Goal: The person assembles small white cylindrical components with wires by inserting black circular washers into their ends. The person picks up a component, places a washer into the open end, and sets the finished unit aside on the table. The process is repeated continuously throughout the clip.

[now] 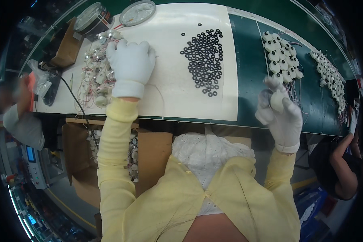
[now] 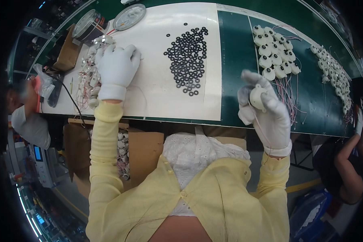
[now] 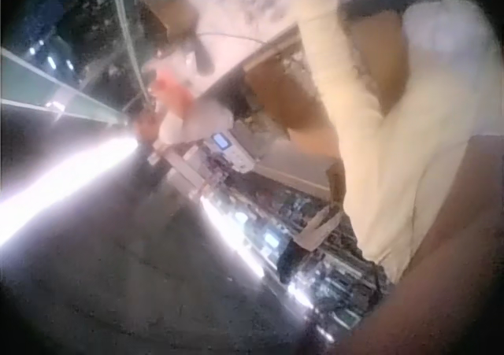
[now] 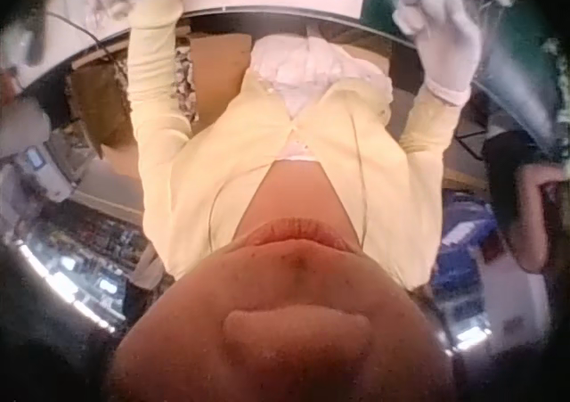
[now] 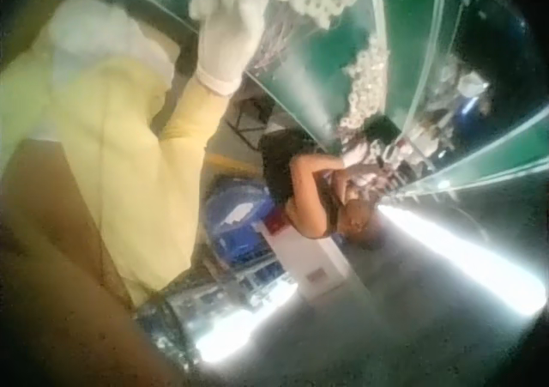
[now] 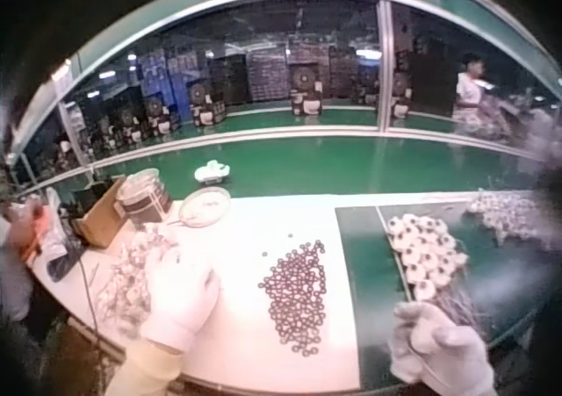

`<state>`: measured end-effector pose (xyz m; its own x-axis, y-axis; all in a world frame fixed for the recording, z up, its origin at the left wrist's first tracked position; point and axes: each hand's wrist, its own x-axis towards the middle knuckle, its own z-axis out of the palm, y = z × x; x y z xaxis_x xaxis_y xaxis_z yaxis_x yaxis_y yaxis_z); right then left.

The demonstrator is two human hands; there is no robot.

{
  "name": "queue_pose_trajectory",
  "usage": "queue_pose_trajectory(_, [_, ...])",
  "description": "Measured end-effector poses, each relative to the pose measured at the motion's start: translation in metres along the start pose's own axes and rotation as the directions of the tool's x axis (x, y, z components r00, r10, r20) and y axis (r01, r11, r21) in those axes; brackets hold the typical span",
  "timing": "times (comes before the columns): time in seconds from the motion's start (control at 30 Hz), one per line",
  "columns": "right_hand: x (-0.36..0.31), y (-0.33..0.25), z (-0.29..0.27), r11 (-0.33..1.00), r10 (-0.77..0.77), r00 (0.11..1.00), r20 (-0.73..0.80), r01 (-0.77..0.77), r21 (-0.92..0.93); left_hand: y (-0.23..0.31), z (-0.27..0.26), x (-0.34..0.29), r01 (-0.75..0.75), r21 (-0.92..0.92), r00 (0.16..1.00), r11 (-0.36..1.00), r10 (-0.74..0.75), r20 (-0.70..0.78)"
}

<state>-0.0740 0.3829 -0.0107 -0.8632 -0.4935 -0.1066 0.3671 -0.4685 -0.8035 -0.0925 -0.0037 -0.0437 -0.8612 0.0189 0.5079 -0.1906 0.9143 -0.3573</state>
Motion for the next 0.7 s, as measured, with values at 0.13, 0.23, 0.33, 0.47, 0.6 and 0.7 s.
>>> queue_pose_trajectory(0.13, [0.003, -0.016, -0.006, 0.96, 0.113, 0.993, 0.043, -0.098, -0.26, 0.019, -0.036, -0.023, -0.041, -0.165, 0.997, 0.985, 0.03, -0.064])
queue_pose_trajectory(0.23, [0.009, -0.024, 0.008, 0.689, 0.188, 0.981, -0.046, -0.165, -0.706, 0.028, -0.056, -0.042, -0.065, -0.281, 0.994, 0.957, 0.036, -0.107])
queue_pose_trajectory(0.33, [0.027, -0.017, 0.015, 0.077, 0.039, 0.999, -0.03, -0.033, -0.996, 0.031, -0.072, -0.059, -0.068, -0.384, 0.997, 0.921, 0.054, -0.049])
queue_pose_trajectory(0.47, [0.039, 0.0, 0.014, -0.499, -0.128, 0.93, 0.344, 0.24, -0.833, 0.04, -0.073, -0.083, 0.004, -0.505, 1.0, 0.863, -0.015, -0.019])
queue_pose_trajectory(0.6, [0.038, -0.001, 0.014, -0.452, -0.013, 0.915, 0.403, 0.354, -0.819, 0.043, -0.067, -0.091, 0.066, -0.601, 0.997, 0.796, -0.083, -0.002])
queue_pose_trajectory(0.7, [0.04, -0.005, 0.012, -0.26, 0.069, 0.928, 0.365, 0.37, -0.892, 0.041, -0.065, -0.091, 0.075, -0.658, 0.996, 0.749, -0.083, 0.019])
